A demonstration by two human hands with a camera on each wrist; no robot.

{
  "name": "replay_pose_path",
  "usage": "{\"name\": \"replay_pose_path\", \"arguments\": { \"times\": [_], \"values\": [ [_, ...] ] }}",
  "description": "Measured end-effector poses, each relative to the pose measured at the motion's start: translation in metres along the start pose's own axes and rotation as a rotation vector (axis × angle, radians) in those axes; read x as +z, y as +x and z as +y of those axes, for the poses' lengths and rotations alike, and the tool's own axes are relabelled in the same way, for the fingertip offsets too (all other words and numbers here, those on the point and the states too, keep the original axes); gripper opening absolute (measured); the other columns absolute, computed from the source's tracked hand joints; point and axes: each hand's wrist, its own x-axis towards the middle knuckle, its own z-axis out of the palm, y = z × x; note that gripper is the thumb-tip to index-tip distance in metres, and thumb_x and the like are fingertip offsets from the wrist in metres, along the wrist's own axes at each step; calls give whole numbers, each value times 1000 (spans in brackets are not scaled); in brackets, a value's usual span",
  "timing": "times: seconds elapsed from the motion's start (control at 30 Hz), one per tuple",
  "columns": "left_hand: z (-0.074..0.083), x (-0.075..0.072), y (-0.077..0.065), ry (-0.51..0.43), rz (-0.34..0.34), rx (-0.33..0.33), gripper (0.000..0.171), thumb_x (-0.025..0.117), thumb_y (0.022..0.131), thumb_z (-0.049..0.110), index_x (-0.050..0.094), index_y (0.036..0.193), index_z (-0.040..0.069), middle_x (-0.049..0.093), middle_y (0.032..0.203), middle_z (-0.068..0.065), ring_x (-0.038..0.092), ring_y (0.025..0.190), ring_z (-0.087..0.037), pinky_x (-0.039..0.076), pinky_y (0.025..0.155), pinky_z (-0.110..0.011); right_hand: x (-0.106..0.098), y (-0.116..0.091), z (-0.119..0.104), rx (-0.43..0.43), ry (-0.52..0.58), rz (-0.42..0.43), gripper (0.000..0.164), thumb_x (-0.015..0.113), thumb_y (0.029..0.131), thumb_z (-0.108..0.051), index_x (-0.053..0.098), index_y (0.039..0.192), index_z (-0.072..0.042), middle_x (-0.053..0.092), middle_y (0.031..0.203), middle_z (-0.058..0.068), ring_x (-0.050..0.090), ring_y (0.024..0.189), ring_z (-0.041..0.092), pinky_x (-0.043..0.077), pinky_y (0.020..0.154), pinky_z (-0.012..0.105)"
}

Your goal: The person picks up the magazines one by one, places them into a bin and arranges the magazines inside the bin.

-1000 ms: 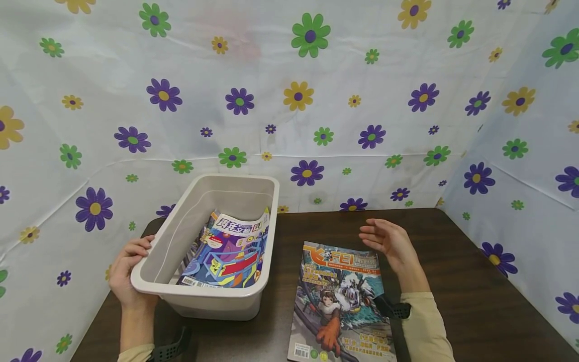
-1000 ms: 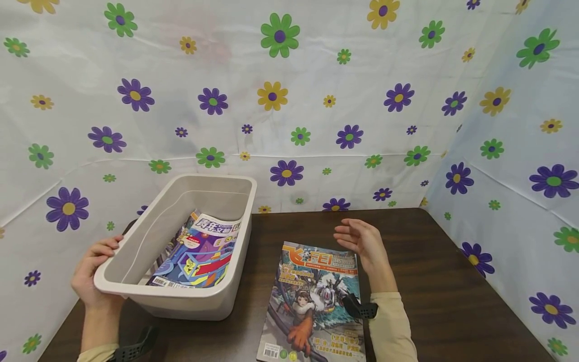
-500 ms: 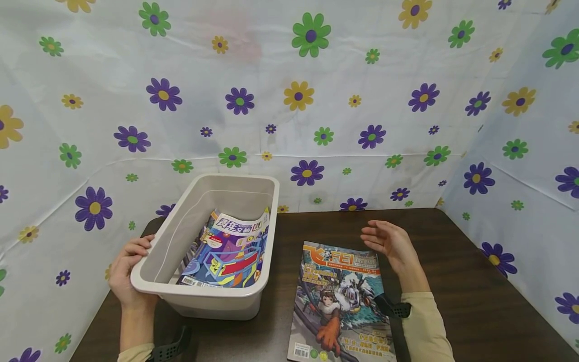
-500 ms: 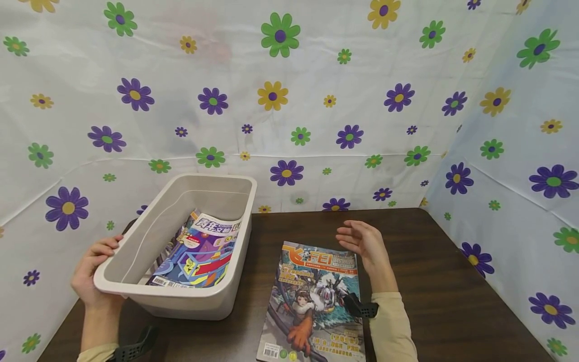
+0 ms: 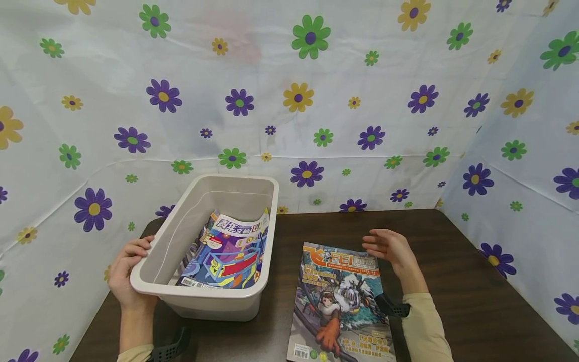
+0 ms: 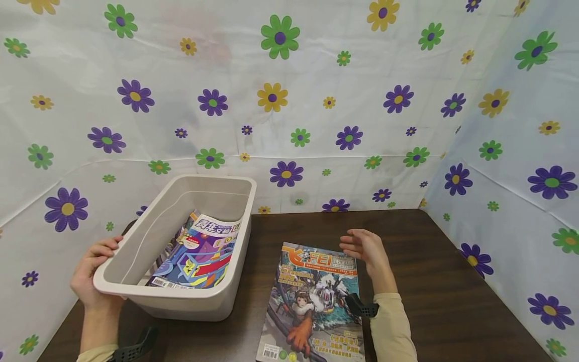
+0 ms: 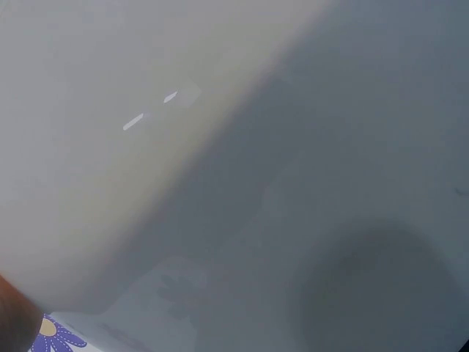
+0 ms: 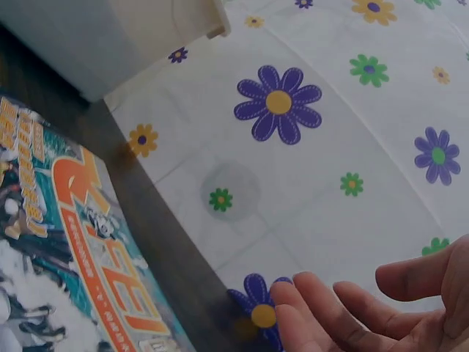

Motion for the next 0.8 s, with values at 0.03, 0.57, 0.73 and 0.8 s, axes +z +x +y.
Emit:
{"name": "replay_pose_path", "arguments": {
  "times": [0.03,0.57,0.73,0.8],
  "values": [
    [0,0,0,-2,0,-1,28,42,88,-4,57,66,-13,67,80,-16,66,95,-30,50,93,-35,0,1,2,5,-19,2,46,43,113,-22,41,144,11,75,109,5,75,91,13,60,84,33],
    [0,0,0,5,10,-9,28,43,88,-2,58,66,-13,67,79,-16,67,95,-30,50,94,-35,-4,8,19,96,-306,103,53,40,111,-23,35,148,15,39,150,39,40,138,53,40,110,62],
    [0,0,0,10,22,-10,28,43,88,-2,58,66,-12,67,80,-15,66,95,-30,50,94,-35,-6,7,19,121,-347,106,54,43,110,-25,35,145,16,43,142,40,49,126,51,47,102,61],
    [0,0,0,5,23,-9,28,44,88,-3,58,66,-12,67,80,-16,66,95,-30,50,94,-35,-8,7,19,134,-366,96,56,44,110,-26,34,144,17,45,137,40,54,118,48,52,96,58]
  ]
}}
